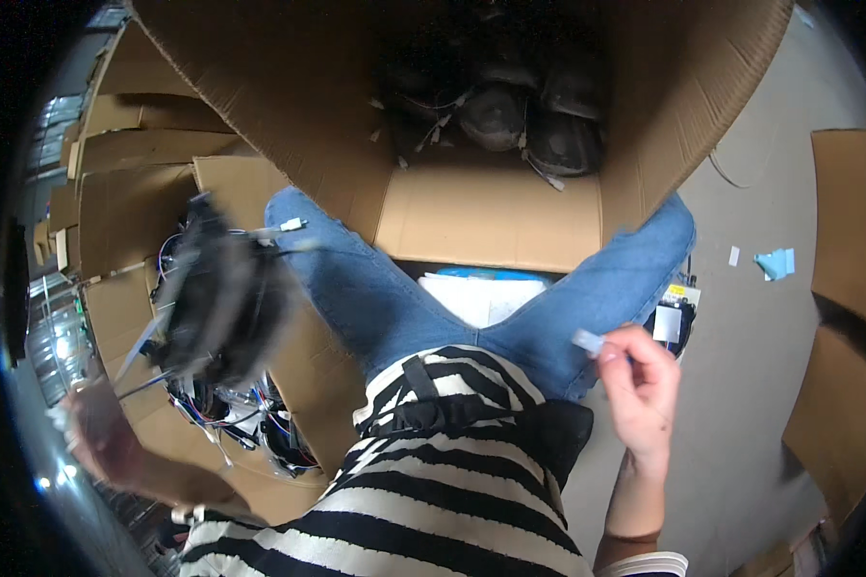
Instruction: The person sits on the floor and repeatedly picks up black electronic components from a cardboard box. They connect white plastic connectors to the wires on each component, then place the assembled units back into the box. The process is repeated for multiple items.
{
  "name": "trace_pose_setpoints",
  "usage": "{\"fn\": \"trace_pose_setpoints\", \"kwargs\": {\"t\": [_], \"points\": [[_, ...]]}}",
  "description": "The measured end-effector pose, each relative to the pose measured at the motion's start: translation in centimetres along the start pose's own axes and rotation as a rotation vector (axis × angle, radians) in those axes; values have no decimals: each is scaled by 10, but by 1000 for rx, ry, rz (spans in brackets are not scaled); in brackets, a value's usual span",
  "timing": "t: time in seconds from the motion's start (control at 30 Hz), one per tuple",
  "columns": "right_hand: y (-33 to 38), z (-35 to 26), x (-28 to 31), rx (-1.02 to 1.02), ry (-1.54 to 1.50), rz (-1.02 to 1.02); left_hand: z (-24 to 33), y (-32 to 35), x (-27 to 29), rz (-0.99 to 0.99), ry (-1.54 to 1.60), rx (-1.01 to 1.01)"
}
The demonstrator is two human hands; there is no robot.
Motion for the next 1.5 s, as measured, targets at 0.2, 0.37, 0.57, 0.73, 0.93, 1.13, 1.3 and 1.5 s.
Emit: {"fn": "trace_pose_setpoints", "kwargs": {"t": [0.2,0.37,0.57,0.73,0.93,1.13,1.3,1.5], "points": [[-5,-23,-55,290,269,-257,119,26,215,509,-946,-156],[-4,-17,-58,265,266,-317,-1,-11,401,348,-1388,219],[2,2,-81,120,303,-333,-96,-19,62,114,-925,-53],[-15,8,-77,45,293,-351,-240,-32,-204,-556,-438,179],[-31,24,-77,-56,302,-334,-402,-45,-272,-573,-365,456],[-57,40,-95,-202,282,-429,-510,-57,-274,-423,-401,593],[-71,40,-102,-276,302,-446,-482,-78,-330,-664,-1013,-193],[-74,47,-102,-321,323,-445,-538,-76,-345,-1232,-1439,-191]]}}
Point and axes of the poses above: each hand's wrist, its own y-axis away from the middle knuckle, its own x-axis out of the back of the hand, z = x × y, the point moved 8 cm from there along -y, towards the middle knuckle, and after that the axes turned 8 degrees about y, right-handed, at the moved point
